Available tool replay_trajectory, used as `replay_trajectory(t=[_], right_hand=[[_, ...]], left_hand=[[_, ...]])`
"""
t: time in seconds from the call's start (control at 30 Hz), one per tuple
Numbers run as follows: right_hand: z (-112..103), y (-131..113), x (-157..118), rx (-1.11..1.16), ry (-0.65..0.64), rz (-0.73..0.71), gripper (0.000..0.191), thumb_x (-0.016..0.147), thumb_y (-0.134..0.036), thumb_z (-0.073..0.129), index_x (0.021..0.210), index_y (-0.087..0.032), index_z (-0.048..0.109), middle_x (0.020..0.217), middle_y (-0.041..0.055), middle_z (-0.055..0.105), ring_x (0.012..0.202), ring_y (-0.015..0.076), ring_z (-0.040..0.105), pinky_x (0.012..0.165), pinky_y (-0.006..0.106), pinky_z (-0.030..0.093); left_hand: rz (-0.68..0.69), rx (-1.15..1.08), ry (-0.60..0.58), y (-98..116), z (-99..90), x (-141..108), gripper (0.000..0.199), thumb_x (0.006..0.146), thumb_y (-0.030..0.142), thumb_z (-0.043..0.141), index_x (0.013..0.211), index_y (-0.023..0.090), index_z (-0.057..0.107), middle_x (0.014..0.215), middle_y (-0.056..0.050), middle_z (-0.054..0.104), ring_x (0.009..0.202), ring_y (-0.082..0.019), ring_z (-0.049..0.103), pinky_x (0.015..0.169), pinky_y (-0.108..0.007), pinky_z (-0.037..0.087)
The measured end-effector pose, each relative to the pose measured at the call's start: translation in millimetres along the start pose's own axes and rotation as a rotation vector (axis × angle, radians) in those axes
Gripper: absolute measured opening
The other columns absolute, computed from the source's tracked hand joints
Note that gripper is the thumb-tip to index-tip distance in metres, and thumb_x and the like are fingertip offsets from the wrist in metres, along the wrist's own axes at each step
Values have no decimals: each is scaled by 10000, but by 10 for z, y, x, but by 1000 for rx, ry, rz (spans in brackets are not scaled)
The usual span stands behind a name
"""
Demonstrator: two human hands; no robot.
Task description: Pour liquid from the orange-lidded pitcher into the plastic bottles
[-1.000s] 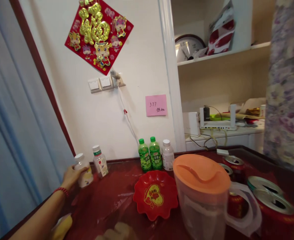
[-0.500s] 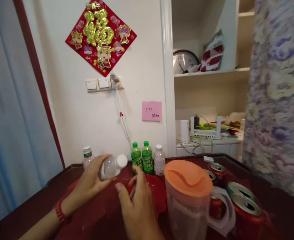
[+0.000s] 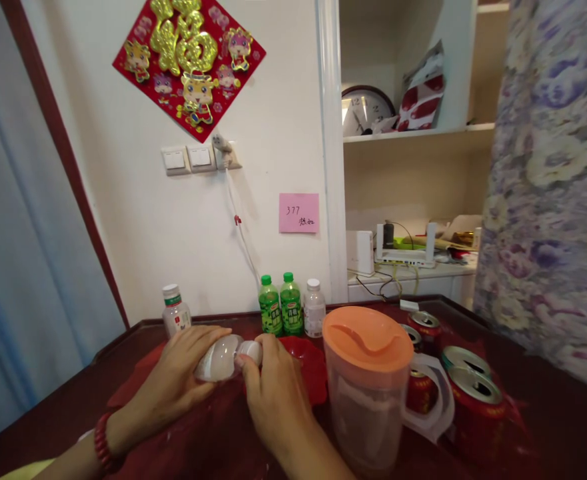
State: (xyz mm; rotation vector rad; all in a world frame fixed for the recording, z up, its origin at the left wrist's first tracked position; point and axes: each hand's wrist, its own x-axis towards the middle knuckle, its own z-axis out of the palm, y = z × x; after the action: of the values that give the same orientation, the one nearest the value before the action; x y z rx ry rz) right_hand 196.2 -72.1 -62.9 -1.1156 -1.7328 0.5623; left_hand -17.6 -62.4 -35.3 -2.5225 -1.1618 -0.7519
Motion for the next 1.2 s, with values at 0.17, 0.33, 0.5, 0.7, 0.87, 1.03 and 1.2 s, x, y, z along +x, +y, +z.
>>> replay_trajectory(t=[0.17, 0.33, 0.5, 0.7, 0.87, 1.03, 1.2], right_hand=[[-33, -10, -16, -33, -27, -96, 257, 958, -252, 485, 1170, -144, 583, 1074, 150, 680, 959, 328, 648, 822, 483, 494], [-107, 10, -35, -54, -138, -324, 414, 878, -32, 471, 1253, -176, 568, 1229, 132, 571, 1100, 249, 592, 955, 420, 497], [-167, -38, -32, 7, 110, -492, 372, 890, -29, 492, 1196, -222, 579, 1184, 100, 566, 1095, 210, 594, 956, 392, 514], [-1, -283, -257, -462, -381, -211, 310, 833, -239, 721, 1134, -205, 656, 1070, 102, 722, 915, 262, 718, 777, 413, 601], [588, -178, -607, -709, -726, -219, 375, 527, -259, 920, 868, -153, 809, 754, 178, 785, 601, 362, 748, 489, 451, 602], [626, -6, -743, -803, -698, -237, 410, 664, -292, 837, 1069, -244, 796, 877, 149, 809, 659, 373, 765, 462, 441, 599], [-350, 67, -879, -459, 46, -407, 280, 882, -550, 623, 990, -336, 767, 763, 42, 754, 607, 238, 706, 547, 346, 550]], left_hand=[[-27, -53, -10, -17, -53, 6, 572, 831, 199, 677, 1370, 282, 504, 1299, -73, 652, 1169, -304, 587, 1014, -491, 404], [-118, -241, -133, -93, -96, -34, 635, 833, 457, 763, 1385, 266, 514, 1346, -83, 637, 1203, -302, 584, 1027, -449, 457], [-205, -312, -142, -159, -121, -58, 707, 786, 523, 792, 1379, 255, 514, 1384, -98, 616, 1253, -321, 574, 1079, -486, 442], [-576, -631, 5, -193, -142, 125, 713, 718, 556, 803, 1285, 205, 551, 1193, -105, 709, 1080, -335, 681, 945, -491, 548], [-612, -913, 110, -74, 57, 354, 654, 706, 502, 809, 1220, 189, 553, 1188, -112, 713, 1095, -317, 690, 945, -487, 561], [-545, -1032, 90, 121, 426, 567, 666, 720, 458, 811, 1237, 167, 508, 1222, -121, 685, 1122, -301, 668, 993, -491, 533], [-523, -1025, 44, 177, 866, 612, 713, 741, 488, 799, 1292, 167, 479, 1289, -137, 659, 1174, -308, 645, 1012, -467, 520]])
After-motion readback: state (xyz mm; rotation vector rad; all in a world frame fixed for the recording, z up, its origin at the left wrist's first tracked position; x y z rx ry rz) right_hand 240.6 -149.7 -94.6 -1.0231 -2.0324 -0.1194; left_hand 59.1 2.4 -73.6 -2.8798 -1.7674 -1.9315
